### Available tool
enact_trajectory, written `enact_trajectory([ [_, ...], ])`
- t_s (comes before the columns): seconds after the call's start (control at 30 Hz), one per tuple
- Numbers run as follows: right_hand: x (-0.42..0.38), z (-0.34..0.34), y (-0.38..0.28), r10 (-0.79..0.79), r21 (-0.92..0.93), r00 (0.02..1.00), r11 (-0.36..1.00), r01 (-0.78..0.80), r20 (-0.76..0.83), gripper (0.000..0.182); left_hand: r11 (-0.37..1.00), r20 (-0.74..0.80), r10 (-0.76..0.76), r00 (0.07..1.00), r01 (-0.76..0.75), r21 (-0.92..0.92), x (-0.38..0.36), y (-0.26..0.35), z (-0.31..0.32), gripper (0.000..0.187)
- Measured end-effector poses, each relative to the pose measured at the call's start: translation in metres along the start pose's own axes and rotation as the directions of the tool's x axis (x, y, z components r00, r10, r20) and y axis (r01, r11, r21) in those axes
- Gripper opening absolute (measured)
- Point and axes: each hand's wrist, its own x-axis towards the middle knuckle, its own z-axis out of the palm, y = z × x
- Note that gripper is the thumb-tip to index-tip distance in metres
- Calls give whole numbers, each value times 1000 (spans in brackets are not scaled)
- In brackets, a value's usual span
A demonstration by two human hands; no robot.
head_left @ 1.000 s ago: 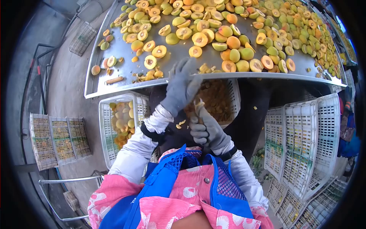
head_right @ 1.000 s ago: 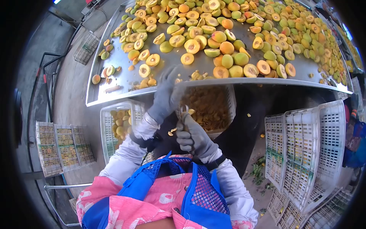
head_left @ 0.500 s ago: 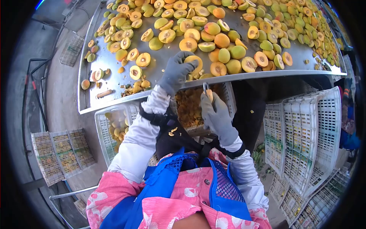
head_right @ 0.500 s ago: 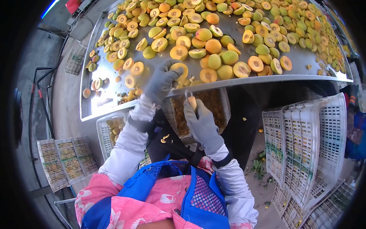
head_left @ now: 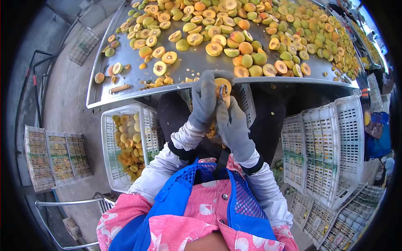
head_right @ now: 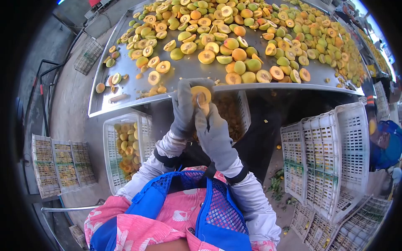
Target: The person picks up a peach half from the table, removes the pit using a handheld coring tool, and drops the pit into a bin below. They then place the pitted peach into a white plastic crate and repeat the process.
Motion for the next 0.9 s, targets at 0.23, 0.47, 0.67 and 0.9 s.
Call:
enact_trajectory([
  [0.23, -15, 3, -4, 19, -80, 1000, 997, -17, 20, 18, 854, 56, -368, 928, 361, -374, -6, 11, 0, 46],
  [0.47, -16, -18, -39, 583, 383, 628, 499, -777, 515, 38, 784, 292, -499, 816, 569, -250, -3, 9, -7, 51],
  [0.67, -14, -25, 8, 152, 541, 543, 53, -839, 826, 45, 684, 494, -464, 735, 652, -327, -6, -9, -6, 50],
  [0.9, -13, -22, 53, -115, 529, 546, -151, -835, 830, 46, 642, -146, -759, 634, 766, -14, -57, -40, -87, 28],
])
